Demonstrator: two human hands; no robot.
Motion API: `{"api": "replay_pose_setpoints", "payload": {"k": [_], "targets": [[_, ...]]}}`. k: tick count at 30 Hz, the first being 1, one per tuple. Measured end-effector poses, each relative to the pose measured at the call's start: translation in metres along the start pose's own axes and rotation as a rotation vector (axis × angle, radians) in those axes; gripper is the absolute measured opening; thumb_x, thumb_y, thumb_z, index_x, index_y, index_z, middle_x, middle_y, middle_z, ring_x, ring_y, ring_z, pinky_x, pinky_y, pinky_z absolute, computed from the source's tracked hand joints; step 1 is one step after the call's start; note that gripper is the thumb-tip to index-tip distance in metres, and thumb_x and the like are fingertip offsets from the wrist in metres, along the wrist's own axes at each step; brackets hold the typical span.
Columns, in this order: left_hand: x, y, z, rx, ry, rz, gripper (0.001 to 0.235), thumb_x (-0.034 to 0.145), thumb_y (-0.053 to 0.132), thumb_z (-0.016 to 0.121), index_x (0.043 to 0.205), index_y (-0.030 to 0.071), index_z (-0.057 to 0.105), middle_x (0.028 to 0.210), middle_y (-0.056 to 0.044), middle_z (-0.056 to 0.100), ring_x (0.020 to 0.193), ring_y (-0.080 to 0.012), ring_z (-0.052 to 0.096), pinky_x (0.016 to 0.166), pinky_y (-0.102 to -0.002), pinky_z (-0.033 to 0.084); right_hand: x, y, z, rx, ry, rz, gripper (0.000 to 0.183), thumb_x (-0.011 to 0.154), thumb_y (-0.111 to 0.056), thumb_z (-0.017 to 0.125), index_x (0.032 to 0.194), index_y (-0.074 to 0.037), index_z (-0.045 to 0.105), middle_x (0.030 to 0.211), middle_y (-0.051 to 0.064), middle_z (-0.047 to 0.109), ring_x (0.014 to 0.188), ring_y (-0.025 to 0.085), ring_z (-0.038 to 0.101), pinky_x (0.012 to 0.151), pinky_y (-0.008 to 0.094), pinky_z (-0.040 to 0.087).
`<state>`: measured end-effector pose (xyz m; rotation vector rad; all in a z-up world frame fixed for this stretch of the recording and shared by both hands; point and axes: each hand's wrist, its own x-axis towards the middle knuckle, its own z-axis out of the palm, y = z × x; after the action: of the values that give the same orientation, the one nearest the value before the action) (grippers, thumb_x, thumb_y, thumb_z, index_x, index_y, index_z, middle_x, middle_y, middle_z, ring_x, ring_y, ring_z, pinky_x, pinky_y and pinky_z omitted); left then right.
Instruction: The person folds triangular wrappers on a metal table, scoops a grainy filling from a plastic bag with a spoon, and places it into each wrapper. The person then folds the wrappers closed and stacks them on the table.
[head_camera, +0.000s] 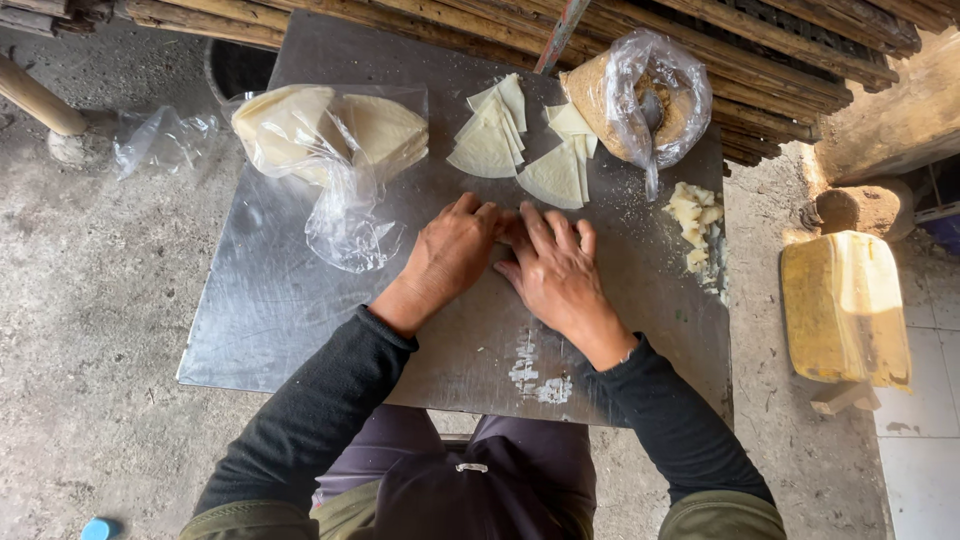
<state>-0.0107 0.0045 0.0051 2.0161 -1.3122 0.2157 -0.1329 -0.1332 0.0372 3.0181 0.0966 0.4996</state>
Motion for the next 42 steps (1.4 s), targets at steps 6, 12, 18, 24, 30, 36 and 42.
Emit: {"api": "replay_pose_setpoints", "payload": {"k": [6, 12, 18, 24, 30, 36, 42], "targets": [[0.003, -0.012, 0.002, -0.013, -0.042, -0.113, 0.017, 0.087, 0.013, 0.072, 0.102, 0.004, 0.069, 0.102, -0.015, 0.063, 0.097, -0.0338, 0.066, 0.082, -0.042, 0.057, 0.012, 0.021, 0.019, 0.123, -0.078, 0.086, 0.063, 0.095, -0.045, 0.067, 0.148, -0.012, 0.056, 0.136, 0.012, 0.052, 0.123, 0.030, 0.045, 0.100, 0.051, 0.031], [0.003, -0.005, 0.002, 0.028, -0.072, -0.118, 0.019, 0.094, 0.015, 0.067, 0.109, 0.004, 0.069, 0.105, -0.014, 0.063, 0.099, -0.0319, 0.068, 0.079, -0.042, 0.059, 0.004, 0.036, 0.038, 0.344, 0.075, 0.097, 0.037, 0.097, -0.028, 0.073, 0.130, -0.013, 0.064, 0.124, 0.005, 0.060, 0.118, 0.022, 0.054, 0.101, 0.043, 0.035], [0.012, -0.006, -0.011, -0.111, -0.101, -0.158, 0.024, 0.101, 0.023, 0.064, 0.113, 0.002, 0.067, 0.104, -0.016, 0.064, 0.090, -0.0332, 0.069, 0.079, -0.043, 0.058, 0.005, 0.030, 0.027, 0.260, 0.108, 0.093, 0.015, 0.098, -0.017, 0.071, 0.109, -0.008, 0.068, 0.110, 0.005, 0.066, 0.105, 0.021, 0.059, 0.093, 0.041, 0.037], [0.016, -0.016, -0.021, -0.169, 0.194, -0.343, 0.021, 0.105, 0.020, 0.059, 0.111, 0.001, 0.067, 0.104, -0.019, 0.062, 0.090, -0.0384, 0.067, 0.080, -0.049, 0.055, -0.075, 0.003, -0.065, 0.904, 0.180, 0.194, 0.016, 0.100, -0.009, 0.060, 0.113, -0.002, 0.066, 0.104, 0.009, 0.072, 0.086, 0.013, 0.070, 0.069, 0.025, 0.058], [0.011, -0.030, -0.007, -0.056, 0.175, -0.388, 0.020, 0.103, 0.019, 0.061, 0.113, 0.002, 0.067, 0.113, -0.021, 0.060, 0.108, -0.0391, 0.059, 0.094, -0.049, 0.050, -0.179, -0.065, -0.043, 1.214, -0.229, -0.260, 0.022, 0.103, -0.017, 0.067, 0.118, -0.001, 0.070, 0.106, 0.010, 0.076, 0.090, 0.021, 0.069, 0.080, 0.034, 0.058], [0.005, -0.041, 0.012, 0.152, 0.187, -0.292, 0.029, 0.101, 0.024, 0.059, 0.121, 0.004, 0.068, 0.137, -0.015, 0.059, 0.129, -0.0388, 0.048, 0.107, -0.058, 0.036, -0.223, -0.083, 0.137, 0.748, -0.387, 0.198, 0.022, 0.097, -0.022, 0.065, 0.107, -0.003, 0.070, 0.097, 0.013, 0.073, 0.087, 0.027, 0.068, 0.077, 0.041, 0.055], [0.009, -0.042, 0.010, 0.160, 0.115, -0.300, 0.034, 0.103, 0.027, 0.057, 0.129, 0.007, 0.067, 0.142, -0.009, 0.058, 0.136, -0.0367, 0.044, 0.114, -0.056, 0.030, -0.207, -0.079, 0.182, 0.427, -0.017, 0.145, 0.018, 0.093, -0.020, 0.065, 0.102, -0.004, 0.068, 0.094, 0.016, 0.072, 0.086, 0.032, 0.067, 0.076, 0.045, 0.053]]}}
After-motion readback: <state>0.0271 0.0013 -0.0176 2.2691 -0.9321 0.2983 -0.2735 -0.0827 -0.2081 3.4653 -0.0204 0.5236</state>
